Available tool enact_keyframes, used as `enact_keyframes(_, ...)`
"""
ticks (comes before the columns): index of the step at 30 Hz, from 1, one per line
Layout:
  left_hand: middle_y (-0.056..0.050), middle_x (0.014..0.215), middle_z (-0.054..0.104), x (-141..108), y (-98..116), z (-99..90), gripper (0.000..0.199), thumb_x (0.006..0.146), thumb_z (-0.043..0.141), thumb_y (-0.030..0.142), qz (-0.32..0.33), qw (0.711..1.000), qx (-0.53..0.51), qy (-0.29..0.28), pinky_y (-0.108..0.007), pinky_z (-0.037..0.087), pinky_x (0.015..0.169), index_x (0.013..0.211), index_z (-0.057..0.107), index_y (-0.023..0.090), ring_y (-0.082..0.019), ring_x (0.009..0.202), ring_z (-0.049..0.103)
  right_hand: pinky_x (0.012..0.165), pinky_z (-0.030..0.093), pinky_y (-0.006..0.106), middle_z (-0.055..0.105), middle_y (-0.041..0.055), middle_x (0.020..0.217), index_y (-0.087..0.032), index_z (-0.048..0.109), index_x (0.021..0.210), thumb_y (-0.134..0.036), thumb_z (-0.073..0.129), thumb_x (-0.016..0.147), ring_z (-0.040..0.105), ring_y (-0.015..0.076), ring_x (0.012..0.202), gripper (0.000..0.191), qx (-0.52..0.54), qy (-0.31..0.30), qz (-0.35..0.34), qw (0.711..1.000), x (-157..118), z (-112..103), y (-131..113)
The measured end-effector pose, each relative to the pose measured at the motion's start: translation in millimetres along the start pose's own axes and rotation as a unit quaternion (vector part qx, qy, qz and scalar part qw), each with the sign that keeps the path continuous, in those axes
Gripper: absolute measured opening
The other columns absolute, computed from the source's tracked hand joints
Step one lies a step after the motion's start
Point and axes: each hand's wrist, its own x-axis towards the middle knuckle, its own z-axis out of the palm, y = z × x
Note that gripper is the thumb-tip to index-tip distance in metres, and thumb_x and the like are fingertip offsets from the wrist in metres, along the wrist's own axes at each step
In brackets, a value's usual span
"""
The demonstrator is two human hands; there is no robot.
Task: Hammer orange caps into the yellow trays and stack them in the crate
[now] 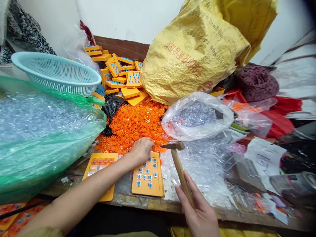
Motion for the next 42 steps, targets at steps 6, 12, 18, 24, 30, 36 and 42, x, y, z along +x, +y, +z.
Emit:
enact_keyframes(6,-0.01,0.1,0.068,-8.8,-8.4,0.9,0.029,0.083,0.048,0.007,0.047,0.999,0.016,0.017,-0.036,0.052,0.085,0.106,0.066,0.013,-0.022,0.094,0.064,0.097,0.049,0.034,0.06,0.0041,0.128,-0.019,0.062,0.123,-0.042,0.063,0.081,0.06,0.0258,0.114,0.049,-0.027,0.011,0.031,0.999,-8.6,0.3,12.4)
enact_keyframes(12,-0.008,0.094,0.073,-22.5,3.4,11.6,0.038,0.083,0.05,0.007,0.097,0.995,0.005,0.009,-0.037,0.054,0.082,0.118,0.06,0.017,-0.022,0.09,0.068,0.095,0.051,0.029,0.06,0.0063,0.128,-0.017,0.06,0.125,-0.03,0.059,0.086,0.062,0.0229,0.112,0.041,-0.062,0.0,-0.102,0.993,-10.0,4.9,17.4)
enact_keyframes(18,-0.006,0.099,0.074,-43.3,4.1,8.4,0.055,0.083,0.052,0.009,0.063,0.993,-0.095,0.011,-0.032,0.056,0.077,0.136,0.043,0.018,-0.018,0.083,0.07,0.091,0.053,0.025,0.064,0.006,0.123,-0.02,0.056,0.13,-0.018,0.057,0.087,0.066,0.021,0.105,0.043,-0.12,-0.021,-0.215,0.969,-15.5,5.2,22.3)
enact_keyframes(24,-0.008,0.108,0.07,-45.6,6.8,7.6,0.076,0.076,0.053,0.001,-0.031,0.965,-0.257,0.031,-0.037,0.053,0.09,0.145,0.027,0.023,-0.018,0.096,0.067,0.084,0.054,0.021,0.066,0.007,0.12,-0.021,0.049,0.136,-0.015,0.056,0.088,0.067,0.0192,0.102,0.049,-0.136,-0.029,-0.252,0.958,-15.8,6.3,18.6)
enact_keyframes(30,-0.011,0.117,0.063,-42.1,9.0,11.5,0.092,0.066,0.064,-0.002,-0.11,0.941,-0.318,0.021,-0.036,0.055,0.083,0.146,0.025,0.024,-0.018,0.089,0.067,0.08,0.054,0.017,0.066,0.0059,0.121,-0.024,0.043,0.14,-0.016,0.054,0.09,0.068,0.0158,0.101,0.052,-0.174,-0.07,-0.259,0.947,-17.9,6.2,20.9)
enact_keyframes(36,-0.004,0.091,0.07,-47.6,9.2,9.1,0.074,0.073,0.061,0.006,-0.069,0.981,-0.179,0.034,-0.038,0.049,0.088,0.141,0.036,0.02,-0.02,0.089,0.064,0.078,0.054,0.017,0.068,0.0053,0.114,-0.027,0.042,0.141,-0.014,0.055,0.089,0.069,0.0147,0.094,0.055,-0.147,-0.06,-0.267,0.95,-16.2,2.7,11.7)
enact_keyframes(42,-0.004,0.092,0.074,-41.1,12.4,4.2,0.076,0.07,0.064,0.006,-0.122,0.973,-0.194,0.02,-0.036,0.048,0.09,0.141,0.036,0.018,-0.02,0.092,0.066,0.079,0.054,0.018,0.07,0.0043,0.111,-0.028,0.045,0.138,-0.012,0.055,0.088,0.07,0.0145,0.094,0.054,-0.111,-0.043,-0.259,0.958,-12.5,0.5,5.3)
